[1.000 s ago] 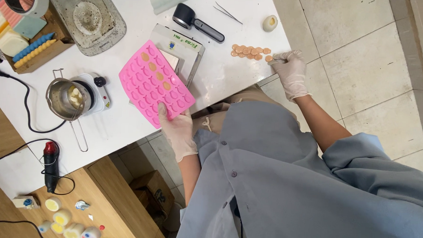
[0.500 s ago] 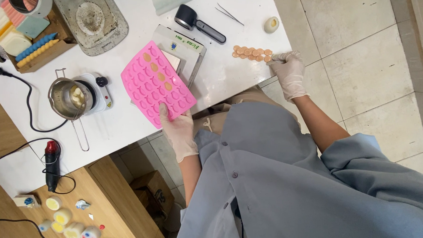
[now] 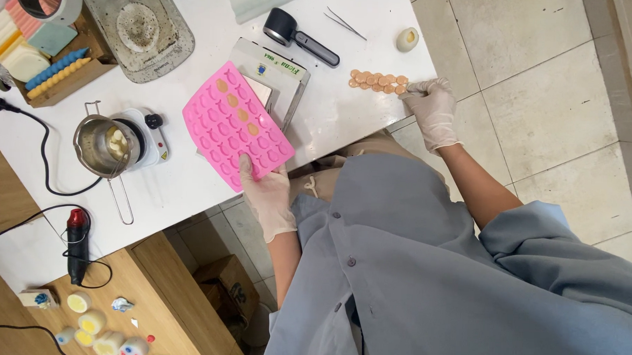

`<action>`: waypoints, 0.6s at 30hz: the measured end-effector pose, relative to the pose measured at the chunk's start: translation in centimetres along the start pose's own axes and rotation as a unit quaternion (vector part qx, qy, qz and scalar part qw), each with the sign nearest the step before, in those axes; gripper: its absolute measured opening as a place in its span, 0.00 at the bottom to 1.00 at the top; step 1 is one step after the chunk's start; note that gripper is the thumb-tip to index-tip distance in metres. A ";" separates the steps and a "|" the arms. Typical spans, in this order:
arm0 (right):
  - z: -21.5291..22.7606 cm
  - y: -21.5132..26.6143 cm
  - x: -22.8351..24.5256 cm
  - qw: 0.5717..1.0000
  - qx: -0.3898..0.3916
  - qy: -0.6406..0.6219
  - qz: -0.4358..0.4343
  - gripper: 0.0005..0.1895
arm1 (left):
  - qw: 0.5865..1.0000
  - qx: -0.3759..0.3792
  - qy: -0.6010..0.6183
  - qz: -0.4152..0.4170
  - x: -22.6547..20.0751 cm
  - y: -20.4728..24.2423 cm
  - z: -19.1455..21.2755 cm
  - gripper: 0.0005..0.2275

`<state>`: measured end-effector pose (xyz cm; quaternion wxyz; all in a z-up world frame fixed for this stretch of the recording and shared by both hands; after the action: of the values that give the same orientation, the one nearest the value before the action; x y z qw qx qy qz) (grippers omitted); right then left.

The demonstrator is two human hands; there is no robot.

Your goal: Unmolding small fish-shaped wax pieces from a silicone mold.

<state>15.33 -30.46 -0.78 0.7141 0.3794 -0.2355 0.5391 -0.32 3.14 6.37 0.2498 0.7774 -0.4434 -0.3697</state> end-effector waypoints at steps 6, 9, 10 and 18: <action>0.3 0.0 0.9 0.999 0.008 -0.019 -0.034 0.19 | 1.000 0.011 0.004 0.006 0.0 -0.4 0.4 0.21; 0.6 0.1 1.4 0.998 0.025 -0.033 -0.047 0.23 | 1.000 0.009 0.005 0.008 0.0 -0.5 0.5 0.21; 0.8 0.2 1.4 0.998 0.027 -0.031 -0.042 0.23 | 1.000 0.009 0.011 0.005 0.1 -0.8 0.8 0.21; 0.6 0.3 0.5 0.996 0.011 -0.086 0.029 0.20 | 0.999 0.045 -0.017 0.009 0.4 -1.8 2.2 0.20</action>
<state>15.28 -30.56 0.03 0.6711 0.4256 -0.3012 0.5271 -1.00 3.56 3.63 0.2099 0.7775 -0.4705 -0.3606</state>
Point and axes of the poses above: each hand's wrist, its own y-axis away from the middle knuckle, its own z-axis out of the back of the hand, x = y × z, the point moved 4 cm from there along -y, towards the middle knuckle, and after that the axes turned 1 degree about -z, right-handed, at the moved point
